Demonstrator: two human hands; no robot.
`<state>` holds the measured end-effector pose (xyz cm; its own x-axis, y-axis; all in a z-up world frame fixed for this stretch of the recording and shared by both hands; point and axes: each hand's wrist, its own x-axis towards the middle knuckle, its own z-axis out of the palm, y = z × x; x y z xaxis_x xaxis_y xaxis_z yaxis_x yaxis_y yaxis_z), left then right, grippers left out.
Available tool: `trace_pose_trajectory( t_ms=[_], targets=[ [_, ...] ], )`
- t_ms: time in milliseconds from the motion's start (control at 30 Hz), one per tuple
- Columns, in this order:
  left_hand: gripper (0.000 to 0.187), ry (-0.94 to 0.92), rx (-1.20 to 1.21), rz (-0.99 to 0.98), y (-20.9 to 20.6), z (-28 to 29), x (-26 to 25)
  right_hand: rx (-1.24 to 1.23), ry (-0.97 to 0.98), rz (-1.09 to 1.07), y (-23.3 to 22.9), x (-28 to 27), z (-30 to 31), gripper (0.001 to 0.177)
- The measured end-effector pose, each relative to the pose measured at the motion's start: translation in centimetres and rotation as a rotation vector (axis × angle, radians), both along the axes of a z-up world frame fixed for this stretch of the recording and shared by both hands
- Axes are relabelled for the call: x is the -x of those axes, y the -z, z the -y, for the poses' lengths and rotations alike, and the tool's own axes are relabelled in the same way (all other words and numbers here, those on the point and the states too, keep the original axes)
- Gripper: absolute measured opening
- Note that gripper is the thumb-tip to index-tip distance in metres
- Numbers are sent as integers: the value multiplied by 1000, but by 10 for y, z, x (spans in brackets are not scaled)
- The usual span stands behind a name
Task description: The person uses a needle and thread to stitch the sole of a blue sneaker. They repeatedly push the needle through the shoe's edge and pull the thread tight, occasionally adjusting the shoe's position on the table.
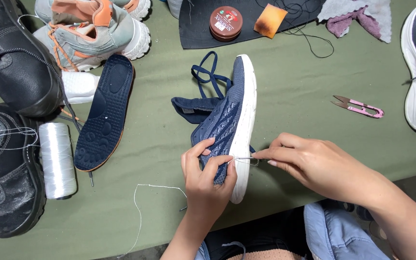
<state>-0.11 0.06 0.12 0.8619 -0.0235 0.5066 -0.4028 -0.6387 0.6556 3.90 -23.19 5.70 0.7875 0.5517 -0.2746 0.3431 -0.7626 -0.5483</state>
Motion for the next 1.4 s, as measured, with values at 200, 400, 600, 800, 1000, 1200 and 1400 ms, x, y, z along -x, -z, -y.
trace_pose_trajectory(
  t_ms=[200,400,600,800,1000,1200,1400],
  targets=[
    [8,10,-31,8,-2,0,0,-11,3,-5,1,0,1,34],
    [9,-3,-37,13,-2,1,-1,-1,-8,-7,2,0,2,34],
    [9,-2,-34,13,-2,1,0,-15,0,3,-1,0,1,33],
    [10,-14,-28,31,-1,2,-1,-22,15,-40,-2,-2,0,36],
    [11,-19,-21,27,1,1,-1,-58,-14,-83,2,-2,0,37],
    [12,-95,-115,59,1,4,1,-111,-73,-111,2,-2,0,37],
    [10,-65,-69,150,4,2,1,-291,-150,-199,-8,1,2,37]
  ],
)
